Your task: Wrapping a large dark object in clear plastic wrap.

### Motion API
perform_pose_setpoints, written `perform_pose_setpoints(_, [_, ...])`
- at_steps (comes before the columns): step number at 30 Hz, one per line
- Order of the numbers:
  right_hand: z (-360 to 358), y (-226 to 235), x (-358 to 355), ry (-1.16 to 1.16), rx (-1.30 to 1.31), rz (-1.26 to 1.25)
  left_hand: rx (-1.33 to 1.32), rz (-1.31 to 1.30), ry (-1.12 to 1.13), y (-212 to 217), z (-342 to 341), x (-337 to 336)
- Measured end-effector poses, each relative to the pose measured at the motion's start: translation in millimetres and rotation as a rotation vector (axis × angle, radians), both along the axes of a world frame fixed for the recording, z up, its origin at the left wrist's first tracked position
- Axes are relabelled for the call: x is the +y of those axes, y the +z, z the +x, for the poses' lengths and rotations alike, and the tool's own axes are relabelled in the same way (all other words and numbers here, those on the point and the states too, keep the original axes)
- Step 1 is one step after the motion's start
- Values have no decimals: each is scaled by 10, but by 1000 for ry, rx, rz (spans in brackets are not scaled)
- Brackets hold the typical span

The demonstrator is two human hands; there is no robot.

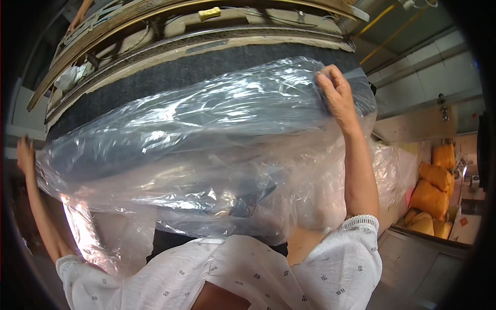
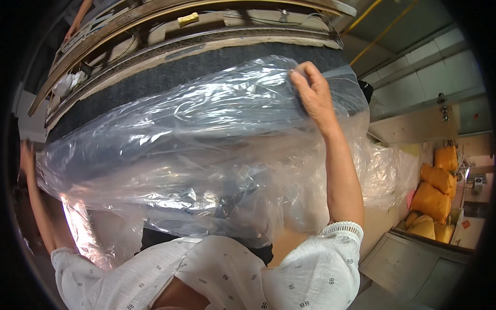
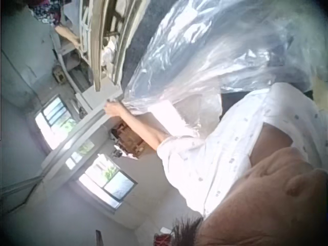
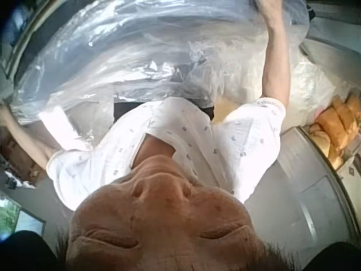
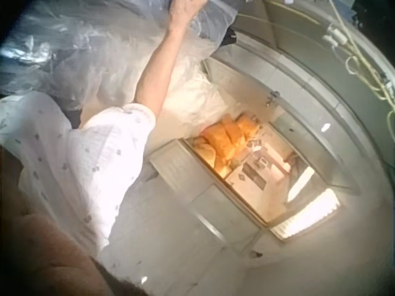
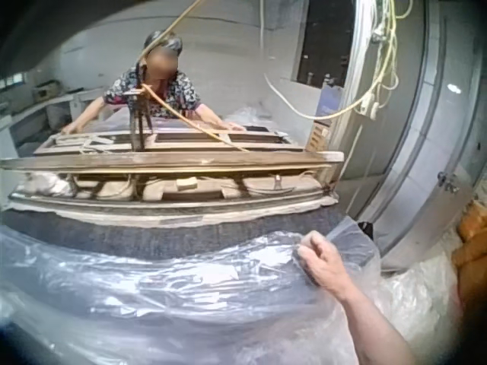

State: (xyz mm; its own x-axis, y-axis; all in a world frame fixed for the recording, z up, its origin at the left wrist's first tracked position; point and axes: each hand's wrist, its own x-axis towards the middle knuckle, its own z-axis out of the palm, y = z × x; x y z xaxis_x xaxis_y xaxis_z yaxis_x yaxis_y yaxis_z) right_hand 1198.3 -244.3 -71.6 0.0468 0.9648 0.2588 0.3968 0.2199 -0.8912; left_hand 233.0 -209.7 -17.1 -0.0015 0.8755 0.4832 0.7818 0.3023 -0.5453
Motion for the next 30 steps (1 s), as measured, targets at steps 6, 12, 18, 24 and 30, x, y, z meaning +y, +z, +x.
perform_pose_setpoints(6, [-27, 20, -442, -75, 6, 24, -1250, -430, -865, 21, 6066, -72])
perform_pose_setpoints(12, [83, 334, -824, -20, -307, 236, -1642, -722, -1032, -431, 7541, -260])
perform_pose_setpoints(18, [2054, -717, -2583, -33, -1206, -618, -1477, -414, -875, -545, 6436, -193])
perform_pose_setpoints(24, [3311, -787, -3473, -363, -1715, -1284, -1233, -111, -484, -634, 3553, -243])
perform_pose_setpoints(30, [3009, 563, -1448, -950, -1020, 196, -1023, 71, -180, -434, 922, -568])
